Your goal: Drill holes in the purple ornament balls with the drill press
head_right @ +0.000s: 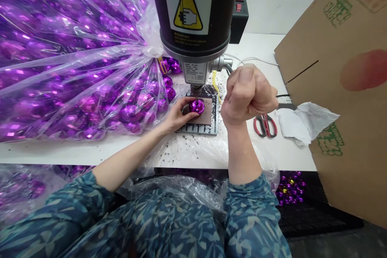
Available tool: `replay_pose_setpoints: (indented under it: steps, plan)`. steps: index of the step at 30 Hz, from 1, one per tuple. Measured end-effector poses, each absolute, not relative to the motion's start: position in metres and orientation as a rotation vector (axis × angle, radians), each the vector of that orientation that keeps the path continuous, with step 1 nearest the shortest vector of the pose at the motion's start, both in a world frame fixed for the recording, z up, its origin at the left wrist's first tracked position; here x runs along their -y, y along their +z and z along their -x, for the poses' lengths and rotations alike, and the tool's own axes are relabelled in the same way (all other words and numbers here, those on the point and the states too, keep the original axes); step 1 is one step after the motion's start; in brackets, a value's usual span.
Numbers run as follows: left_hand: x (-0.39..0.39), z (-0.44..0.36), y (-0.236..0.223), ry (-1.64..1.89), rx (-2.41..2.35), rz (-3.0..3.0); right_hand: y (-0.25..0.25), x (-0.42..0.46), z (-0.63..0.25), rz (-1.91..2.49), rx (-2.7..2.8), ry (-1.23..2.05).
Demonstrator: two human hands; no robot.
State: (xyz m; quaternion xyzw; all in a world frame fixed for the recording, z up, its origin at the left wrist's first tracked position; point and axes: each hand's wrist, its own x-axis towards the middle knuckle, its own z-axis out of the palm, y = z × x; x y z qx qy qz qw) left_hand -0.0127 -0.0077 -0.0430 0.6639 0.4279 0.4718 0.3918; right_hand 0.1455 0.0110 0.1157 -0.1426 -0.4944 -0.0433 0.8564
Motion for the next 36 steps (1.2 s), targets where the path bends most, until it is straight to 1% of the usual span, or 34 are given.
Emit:
replay_pose_setpoints:
  steps: [8,15,19,25,29,33,36]
  plan:
    - [0.008,0.013,-0.041,1.201,-1.098,-1.722,0.106,-0.016,-0.148,0.16,1.041,-0.059]
    - [0.011,0.012,-0.041,1.198,-1.068,-1.675,0.099,-0.022,-0.154,0.21,1.102,-0.152]
    - [0.011,0.012,-0.04,1.199,-1.074,-1.672,0.1,-0.019,-0.153,0.207,1.087,-0.133]
    - [0.008,0.012,-0.041,1.172,-1.102,-1.682,0.142,0.001,-0.147,0.381,1.098,0.134]
    - [0.008,0.011,-0.041,1.179,-1.096,-1.682,0.17,-0.007,-0.145,0.422,1.052,0.223]
    - [0.01,0.011,-0.039,1.193,-1.081,-1.694,0.185,-0.024,-0.143,0.436,1.016,0.318]
    - [0.011,0.011,-0.038,1.205,-1.082,-1.706,0.193,-0.031,-0.142,0.558,0.988,0.401]
